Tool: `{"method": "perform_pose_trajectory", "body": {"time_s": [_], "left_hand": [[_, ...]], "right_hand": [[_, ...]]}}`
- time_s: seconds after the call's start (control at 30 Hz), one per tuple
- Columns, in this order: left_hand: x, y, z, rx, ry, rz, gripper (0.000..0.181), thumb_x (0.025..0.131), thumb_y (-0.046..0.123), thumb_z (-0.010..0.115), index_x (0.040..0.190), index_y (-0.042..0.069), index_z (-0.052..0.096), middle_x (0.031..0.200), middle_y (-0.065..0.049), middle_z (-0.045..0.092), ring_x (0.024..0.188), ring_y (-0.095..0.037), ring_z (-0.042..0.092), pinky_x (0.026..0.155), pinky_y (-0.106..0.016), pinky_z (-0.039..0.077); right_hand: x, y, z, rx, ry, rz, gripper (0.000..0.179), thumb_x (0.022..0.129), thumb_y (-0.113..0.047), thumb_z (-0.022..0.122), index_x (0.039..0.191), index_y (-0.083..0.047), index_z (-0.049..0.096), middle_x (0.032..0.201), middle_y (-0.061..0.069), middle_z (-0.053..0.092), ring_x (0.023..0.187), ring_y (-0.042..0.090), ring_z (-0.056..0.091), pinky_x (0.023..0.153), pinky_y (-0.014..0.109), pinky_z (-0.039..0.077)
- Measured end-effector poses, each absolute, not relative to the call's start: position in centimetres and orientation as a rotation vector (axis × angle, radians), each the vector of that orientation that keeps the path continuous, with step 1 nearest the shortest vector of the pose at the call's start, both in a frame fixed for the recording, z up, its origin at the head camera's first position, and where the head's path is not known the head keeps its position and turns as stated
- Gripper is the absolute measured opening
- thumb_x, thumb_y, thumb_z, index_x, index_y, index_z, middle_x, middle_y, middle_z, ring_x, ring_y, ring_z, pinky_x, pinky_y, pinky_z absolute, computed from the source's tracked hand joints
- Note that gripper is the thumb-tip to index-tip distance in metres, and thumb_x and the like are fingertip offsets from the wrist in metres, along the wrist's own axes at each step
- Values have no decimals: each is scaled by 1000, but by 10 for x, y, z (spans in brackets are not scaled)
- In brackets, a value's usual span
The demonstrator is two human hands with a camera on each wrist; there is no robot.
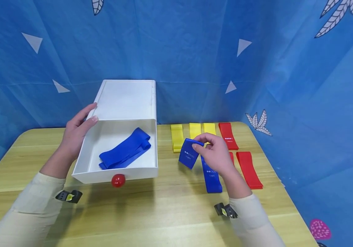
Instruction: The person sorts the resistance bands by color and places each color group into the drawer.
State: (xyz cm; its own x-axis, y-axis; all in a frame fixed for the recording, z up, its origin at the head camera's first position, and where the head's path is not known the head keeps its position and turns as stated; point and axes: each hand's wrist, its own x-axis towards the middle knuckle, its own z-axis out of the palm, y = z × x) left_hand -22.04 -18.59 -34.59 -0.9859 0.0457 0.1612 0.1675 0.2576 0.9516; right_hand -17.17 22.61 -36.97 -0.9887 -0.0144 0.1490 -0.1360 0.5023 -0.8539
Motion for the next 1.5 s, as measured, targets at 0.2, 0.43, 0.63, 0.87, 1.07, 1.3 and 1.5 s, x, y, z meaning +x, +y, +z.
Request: {"method": "perform_pose_trajectory", "body": {"time_s": [0.2, 0.43, 0.63, 0.87, 1.07, 1.3, 1.5], "left_hand": [[-222, -187, -347, -210, -2412, -1838, 58, 103, 43, 53, 157, 32, 35, 151, -13, 39, 119, -40, 52, 77, -41, 56], [-223, -188, -349, -221, -2402, -1840, 57, 103, 43, 52, 156, 33, 35, 152, -12, 39, 120, -39, 52, 77, -41, 56], [-223, -188, -348, -222, -2397, -1839, 57, 103, 43, 52, 157, 32, 35, 151, -13, 39, 119, -39, 52, 76, -39, 56], [-221, -188, -348, -218, -2393, -1851, 58, 103, 42, 52, 157, 32, 35, 150, -14, 40, 119, -41, 53, 76, -40, 56], [-222, -188, -348, -224, -2396, -1845, 57, 103, 42, 52, 157, 32, 35, 150, -14, 40, 119, -40, 53, 76, -39, 56], [-222, -188, -348, -215, -2402, -1837, 57, 103, 42, 52, 157, 32, 35, 150, -14, 39, 119, -40, 52, 76, -40, 56], [-224, -187, -346, -197, -2423, -1824, 58, 102, 43, 53, 157, 34, 35, 152, -11, 38, 121, -38, 52, 80, -44, 55]], "right_hand": [[-171, 224, -349, 172, -2575, 1486, 18, 95, -19, 71, 110, -10, 71, 102, 5, 67, 63, 26, 45, 53, 31, 40], [-166, 220, -323, 230, -2498, 1542, 17, 95, -19, 71, 108, -8, 71, 96, 9, 64, 57, 23, 43, 48, 30, 36], [-164, 216, -303, 312, -2396, 1585, 17, 96, -17, 70, 109, -6, 72, 94, 9, 67, 60, 22, 52, 51, 28, 41], [-165, 207, -276, 402, -2236, 1647, 16, 95, -11, 70, 109, -4, 73, 97, 10, 67, 64, 23, 54, 53, 26, 44], [-163, 196, -254, 489, -2030, 1725, 16, 94, -8, 69, 108, 1, 72, 101, 15, 68, 83, 25, 66, 69, 24, 56], [-160, 180, -231, 539, -1890, 1806, 13, 93, -8, 70, 104, -1, 73, 99, 18, 64, 72, 24, 51, 57, 24, 45], [-163, 160, -226, 601, -1837, 1862, 10, 94, -4, 69, 102, -2, 73, 100, 21, 64, 68, 23, 47, 53, 24, 41]]}}
